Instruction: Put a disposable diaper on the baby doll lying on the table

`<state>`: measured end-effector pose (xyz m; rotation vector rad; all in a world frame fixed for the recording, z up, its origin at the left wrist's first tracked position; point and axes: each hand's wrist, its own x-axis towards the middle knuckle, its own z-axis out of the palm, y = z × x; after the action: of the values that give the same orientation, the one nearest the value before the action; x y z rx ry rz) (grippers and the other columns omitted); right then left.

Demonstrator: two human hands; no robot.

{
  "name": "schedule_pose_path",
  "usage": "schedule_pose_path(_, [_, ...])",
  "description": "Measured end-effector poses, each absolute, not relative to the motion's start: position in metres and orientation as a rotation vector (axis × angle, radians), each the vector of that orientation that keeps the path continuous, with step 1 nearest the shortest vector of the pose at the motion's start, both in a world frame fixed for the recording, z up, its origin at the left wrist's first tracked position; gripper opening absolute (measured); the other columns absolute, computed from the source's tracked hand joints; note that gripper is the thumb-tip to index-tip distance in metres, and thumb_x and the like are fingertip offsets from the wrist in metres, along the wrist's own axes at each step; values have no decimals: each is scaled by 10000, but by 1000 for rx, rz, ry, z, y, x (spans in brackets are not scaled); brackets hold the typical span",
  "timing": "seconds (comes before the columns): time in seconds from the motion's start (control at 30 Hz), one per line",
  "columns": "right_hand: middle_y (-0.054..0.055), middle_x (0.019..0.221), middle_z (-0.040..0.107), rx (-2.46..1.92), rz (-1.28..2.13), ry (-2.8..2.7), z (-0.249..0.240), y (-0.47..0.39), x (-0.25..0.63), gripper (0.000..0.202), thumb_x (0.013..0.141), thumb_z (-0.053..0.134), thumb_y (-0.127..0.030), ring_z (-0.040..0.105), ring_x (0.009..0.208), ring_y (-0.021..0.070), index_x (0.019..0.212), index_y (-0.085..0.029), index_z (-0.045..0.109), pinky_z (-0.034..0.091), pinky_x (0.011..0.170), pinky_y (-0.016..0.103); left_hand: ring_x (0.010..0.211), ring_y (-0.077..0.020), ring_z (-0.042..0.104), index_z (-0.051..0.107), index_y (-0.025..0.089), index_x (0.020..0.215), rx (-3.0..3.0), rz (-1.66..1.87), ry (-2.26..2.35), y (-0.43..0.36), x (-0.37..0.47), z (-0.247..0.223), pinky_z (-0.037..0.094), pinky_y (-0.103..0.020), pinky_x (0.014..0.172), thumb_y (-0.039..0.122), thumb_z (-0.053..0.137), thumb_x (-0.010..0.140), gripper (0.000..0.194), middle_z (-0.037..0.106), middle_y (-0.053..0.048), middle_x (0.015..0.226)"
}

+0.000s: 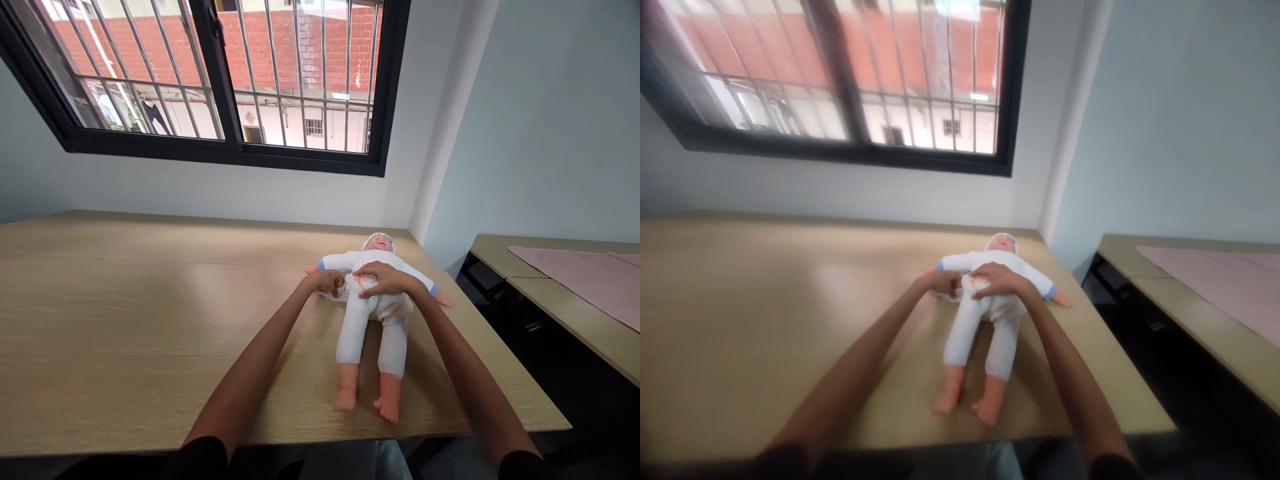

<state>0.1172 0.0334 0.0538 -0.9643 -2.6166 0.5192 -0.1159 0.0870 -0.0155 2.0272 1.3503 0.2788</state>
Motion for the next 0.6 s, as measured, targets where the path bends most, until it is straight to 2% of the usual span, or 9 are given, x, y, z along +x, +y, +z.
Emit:
schedule_pose_path(0.07, [42,1215,626,-974,565,-2640,57,35,123,449,691,777,-326,534,1166,253,1120,-260,664,430,1005,380,522,-97,414,545,158,534,1987,202,1378,84,-114,-7,366,-214,536,180,748,455,219,470,58,491])
schedule_pose_path(0.13, [38,1171,640,-960,572,-2651,59,35,128,445,664,794,-308,558,1118,239,1090,-260,676,461,961,366,512,-106,436,570,155,544,1926,143,1378,80,-114,6,356,-216,504,198,763,447,221,492,43,500])
schedule_pose_path(0.37, [3,1014,681,-791,483,-2630,62,32,133,382,646,809,-214,625,988,164,1012,-235,701,507,781,213,546,-94,459,607,149,723,1768,404,1292,63,-107,38,308,-207,469,469,715,636,349,547,5,624])
schedule_pose_path(0.47, [1,1030,680,-807,438,-2657,61,33,133,385,652,811,-250,625,981,165,1020,-246,697,511,770,215,577,-101,496,590,155,783,1669,451,1181,61,-96,33,379,-219,506,529,730,612,434,552,5,668])
schedule_pose_path(0.6, [10,1045,683,-899,418,-2611,55,34,124,263,767,728,-348,625,965,175,1005,-244,691,494,783,245,580,-117,530,535,179,836,1543,456,1056,62,-89,26,474,-277,583,589,763,539,554,515,38,648])
